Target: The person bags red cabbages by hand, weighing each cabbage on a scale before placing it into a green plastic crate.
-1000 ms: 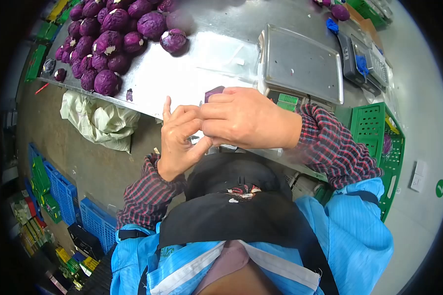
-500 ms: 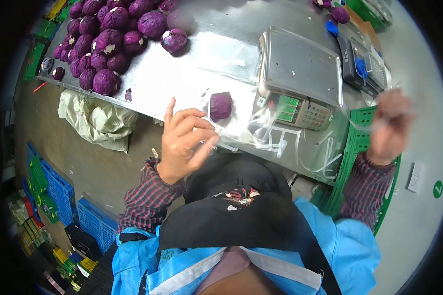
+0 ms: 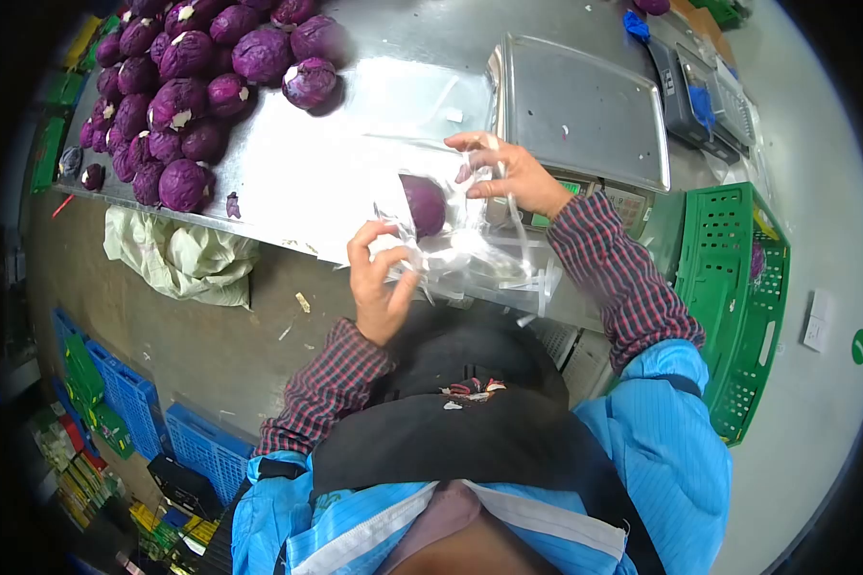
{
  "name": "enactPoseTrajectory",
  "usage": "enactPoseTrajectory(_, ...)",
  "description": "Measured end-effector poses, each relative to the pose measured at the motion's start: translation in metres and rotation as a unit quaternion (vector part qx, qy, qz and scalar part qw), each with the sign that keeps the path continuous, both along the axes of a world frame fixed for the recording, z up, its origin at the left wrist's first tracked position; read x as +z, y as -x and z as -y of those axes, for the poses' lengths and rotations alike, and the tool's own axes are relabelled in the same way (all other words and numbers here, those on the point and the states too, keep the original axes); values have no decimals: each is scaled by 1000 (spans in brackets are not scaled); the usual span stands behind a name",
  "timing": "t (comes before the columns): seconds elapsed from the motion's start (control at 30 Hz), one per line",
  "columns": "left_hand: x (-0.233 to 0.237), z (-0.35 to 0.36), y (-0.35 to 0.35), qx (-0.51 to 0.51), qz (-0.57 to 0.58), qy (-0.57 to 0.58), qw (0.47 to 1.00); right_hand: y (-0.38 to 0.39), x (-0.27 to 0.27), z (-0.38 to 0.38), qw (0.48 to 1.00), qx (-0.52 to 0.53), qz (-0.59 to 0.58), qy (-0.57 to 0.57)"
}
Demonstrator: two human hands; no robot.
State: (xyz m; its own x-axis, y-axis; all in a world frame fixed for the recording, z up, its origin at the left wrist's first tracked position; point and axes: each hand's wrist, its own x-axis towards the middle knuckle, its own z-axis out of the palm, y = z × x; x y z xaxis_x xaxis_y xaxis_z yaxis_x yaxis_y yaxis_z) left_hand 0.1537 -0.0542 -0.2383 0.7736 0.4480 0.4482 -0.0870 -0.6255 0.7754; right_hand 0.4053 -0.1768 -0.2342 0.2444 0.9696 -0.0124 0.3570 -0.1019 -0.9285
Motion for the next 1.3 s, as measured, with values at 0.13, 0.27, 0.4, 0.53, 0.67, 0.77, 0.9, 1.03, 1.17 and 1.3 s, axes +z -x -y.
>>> enactPoseTrajectory(0.13,-12,-32,-12,16,21,401,916,-9,-22,-17,931,-175,-317,36)
enactPoseTrajectory(0.27,7,-83,-28,58,85,452,886,0,-1,-44,889,-296,-347,-33)
enactPoseTrajectory(0.4,-14,-82,-6,89,35,593,799,28,0,-20,846,-367,-384,45)
enactPoseTrajectory(0.53,-38,-62,0,188,-144,149,960,54,-40,4,788,-414,-445,101)
enactPoseTrajectory(0.67,-4,-56,-55,-53,-103,-241,964,55,-45,11,803,-421,-400,135)
enactPoseTrajectory(0.77,-34,-60,-76,-75,-293,-161,939,59,-12,-2,901,-398,-64,159)
enactPoseTrajectory(0.9,-49,-76,-75,-145,-308,-46,939,65,-38,-26,941,-269,157,132)
enactPoseTrajectory(1.03,-68,-99,-95,-209,-275,183,920,59,-58,-48,975,-185,46,109)
enactPoseTrajectory(1.17,-43,-133,-116,-269,-362,519,726,34,7,-41,886,-213,-351,217)
enactPoseTrajectory(1.3,-24,-110,-127,-287,-342,673,590,12,55,3,967,-175,154,105)
